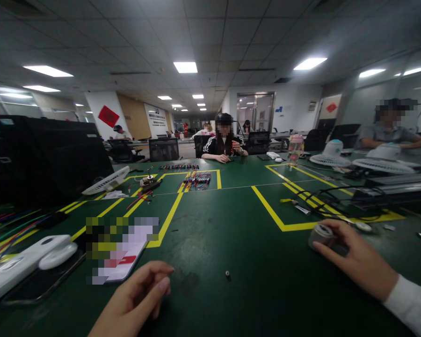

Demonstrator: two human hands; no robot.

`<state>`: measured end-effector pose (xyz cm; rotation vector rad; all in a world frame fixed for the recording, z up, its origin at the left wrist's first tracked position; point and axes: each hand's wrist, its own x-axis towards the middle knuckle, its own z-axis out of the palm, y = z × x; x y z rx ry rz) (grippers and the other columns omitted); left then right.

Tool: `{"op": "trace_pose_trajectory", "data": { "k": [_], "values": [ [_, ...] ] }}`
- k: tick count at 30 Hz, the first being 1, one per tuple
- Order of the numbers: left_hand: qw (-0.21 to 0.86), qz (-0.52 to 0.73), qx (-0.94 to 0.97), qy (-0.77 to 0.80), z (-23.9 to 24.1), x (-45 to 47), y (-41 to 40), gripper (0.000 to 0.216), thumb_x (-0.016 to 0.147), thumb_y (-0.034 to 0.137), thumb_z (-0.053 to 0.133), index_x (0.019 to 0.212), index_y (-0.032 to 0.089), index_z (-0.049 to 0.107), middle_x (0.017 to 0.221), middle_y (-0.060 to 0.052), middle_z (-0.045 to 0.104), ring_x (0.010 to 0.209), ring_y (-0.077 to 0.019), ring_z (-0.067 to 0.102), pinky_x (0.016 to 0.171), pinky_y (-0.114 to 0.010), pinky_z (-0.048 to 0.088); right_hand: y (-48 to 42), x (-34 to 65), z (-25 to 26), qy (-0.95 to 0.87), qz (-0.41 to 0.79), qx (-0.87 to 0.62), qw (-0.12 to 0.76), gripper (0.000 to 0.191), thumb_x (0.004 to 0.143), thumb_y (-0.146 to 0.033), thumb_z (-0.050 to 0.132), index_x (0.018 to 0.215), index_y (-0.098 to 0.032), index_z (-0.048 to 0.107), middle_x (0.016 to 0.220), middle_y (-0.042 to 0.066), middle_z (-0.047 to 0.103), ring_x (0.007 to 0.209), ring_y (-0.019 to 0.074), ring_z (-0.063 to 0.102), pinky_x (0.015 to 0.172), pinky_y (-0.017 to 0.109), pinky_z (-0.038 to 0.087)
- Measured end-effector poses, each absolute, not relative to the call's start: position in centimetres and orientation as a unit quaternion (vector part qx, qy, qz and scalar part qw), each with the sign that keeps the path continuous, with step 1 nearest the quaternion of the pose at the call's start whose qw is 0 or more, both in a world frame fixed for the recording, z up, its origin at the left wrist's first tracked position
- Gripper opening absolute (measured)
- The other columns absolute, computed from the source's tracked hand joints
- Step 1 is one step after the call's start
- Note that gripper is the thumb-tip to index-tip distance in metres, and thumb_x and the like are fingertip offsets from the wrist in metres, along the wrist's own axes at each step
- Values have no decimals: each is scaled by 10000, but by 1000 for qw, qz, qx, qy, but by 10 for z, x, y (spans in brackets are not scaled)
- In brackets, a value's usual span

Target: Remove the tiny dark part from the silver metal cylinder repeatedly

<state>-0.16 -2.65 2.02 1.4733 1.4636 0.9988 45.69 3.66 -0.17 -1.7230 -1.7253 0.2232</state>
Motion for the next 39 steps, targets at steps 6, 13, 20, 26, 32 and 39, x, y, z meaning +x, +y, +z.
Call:
{"op": "trace_pose_trajectory", "data": {
  "k": [6, 13, 20, 26, 32, 39],
  "values": [
    [438, 403, 542, 593, 11, -16, -28, 311, 790, 508, 587, 976, 260, 574, 646, 50, 602, 501, -132, 499, 448, -238, 358, 38, 527, -5, -583, 26, -743, 327, 604, 693, -592, 576, 1149, -216, 451, 1065, 129, 601, 892, 256, 633, 713, 328, 526],
    [431, 441, 518, 593, 9, -11, -28, 313, 754, 514, 622, 926, 255, 585, 592, 61, 582, 460, -117, 455, 426, -232, 318, 35, 543, 0, -614, -112, -733, 271, 525, 739, -583, 536, 1109, -233, 413, 1051, 182, 576, 922, 318, 610, 778, 436, 500],
    [426, 431, 524, 599, 14, -5, -26, 309, 771, 510, 603, 932, 247, 581, 599, 64, 565, 485, -115, 458, 456, -226, 328, 16, 421, 8, -808, -117, -484, 316, 391, 765, -378, 596, 1130, -246, 541, 1137, 73, 572, 1083, 229, 523, 961, 427, 406],
    [431, 453, 508, 593, 16, -1, -27, 303, 762, 495, 612, 918, 235, 598, 582, 61, 564, 467, -112, 440, 441, -225, 296, 16, 307, 16, -864, 176, -397, 254, 385, 797, -301, 580, 1172, -215, 570, 1105, 69, 569, 1002, 163, 531, 903, 332, 441],
    [432, 458, 508, 588, 15, -2, -27, 281, 755, 478, 625, 908, 244, 603, 582, 64, 568, 452, -104, 435, 421, -214, 292, 27, 275, 22, -887, 193, -359, 218, 153, 816, -288, 565, 900, -210, 666, 908, 33, 596, 875, 142, 534, 779, 292, 446],
    [424, 468, 513, 581, 13, -1, -28, 290, 754, 484, 622, 905, 237, 595, 581, 64, 573, 442, -101, 446, 413, -213, 301, 34, 371, 24, -828, -16, -449, 335, 178, 836, -299, 492, 977, -225, 571, 994, 63, 596, 959, 185, 547, 876, 367, 431]
  ]
}}
